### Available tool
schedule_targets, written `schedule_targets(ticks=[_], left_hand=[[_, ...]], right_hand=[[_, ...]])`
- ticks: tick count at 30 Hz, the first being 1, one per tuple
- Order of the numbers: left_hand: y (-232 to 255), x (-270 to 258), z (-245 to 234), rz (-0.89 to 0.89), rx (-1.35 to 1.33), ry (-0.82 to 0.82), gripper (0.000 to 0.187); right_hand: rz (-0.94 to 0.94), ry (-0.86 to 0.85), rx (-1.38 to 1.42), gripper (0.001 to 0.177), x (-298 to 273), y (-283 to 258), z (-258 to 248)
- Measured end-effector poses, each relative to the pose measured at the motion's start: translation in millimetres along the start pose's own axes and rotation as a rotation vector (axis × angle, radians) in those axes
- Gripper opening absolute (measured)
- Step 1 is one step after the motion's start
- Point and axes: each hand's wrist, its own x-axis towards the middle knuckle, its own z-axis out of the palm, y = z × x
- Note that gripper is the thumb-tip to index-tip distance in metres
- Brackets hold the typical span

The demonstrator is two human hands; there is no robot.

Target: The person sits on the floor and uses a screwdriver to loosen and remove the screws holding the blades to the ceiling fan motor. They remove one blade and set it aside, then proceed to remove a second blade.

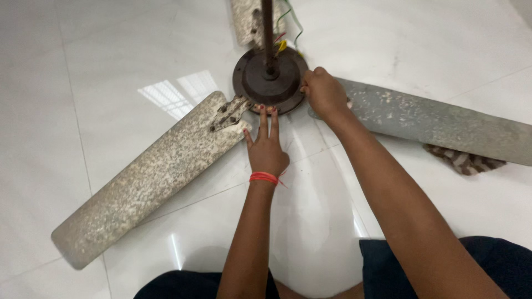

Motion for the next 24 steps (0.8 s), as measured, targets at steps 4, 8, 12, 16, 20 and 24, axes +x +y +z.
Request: schedule_targets(ticks=[4, 8, 12, 16, 20, 24], left_hand=[[5.2, -6.8, 1.1, 0.030, -0.039, 0.064, 0.113], [25.3, -9.6, 4.5, 0.034, -0.082, 0.049, 0.102], [47.3, -15.2, 10.4, 0.055, -0.028, 0.057, 0.098], [63.2, -19.6, 31.2, 0.189, 0.097, 0.247, 0.091], [74.6, -25.4, 52.7, 0.232, -0.171, 0.200, 0.091], [80.7, -29.3, 63.4, 0.219, -0.321, 0.148, 0.090]], right_hand=[[0.187, -0.055, 0.059, 0.010, -14.6, 51.7, -28.1], [0.304, 0.052, -0.017, 0.009, -40.1, 155.3, -78.1], [0.544, 0.188, 0.038, 0.007, -83.9, 255.3, -125.4], [0.691, 0.246, -0.014, 0.012, -111.3, 310.8, -134.6], [0.620, 0.166, 0.052, 0.007, -91.0, 312.3, -106.8], [0.522, -0.037, -0.145, 0.005, -71.3, 289.2, -78.0]])
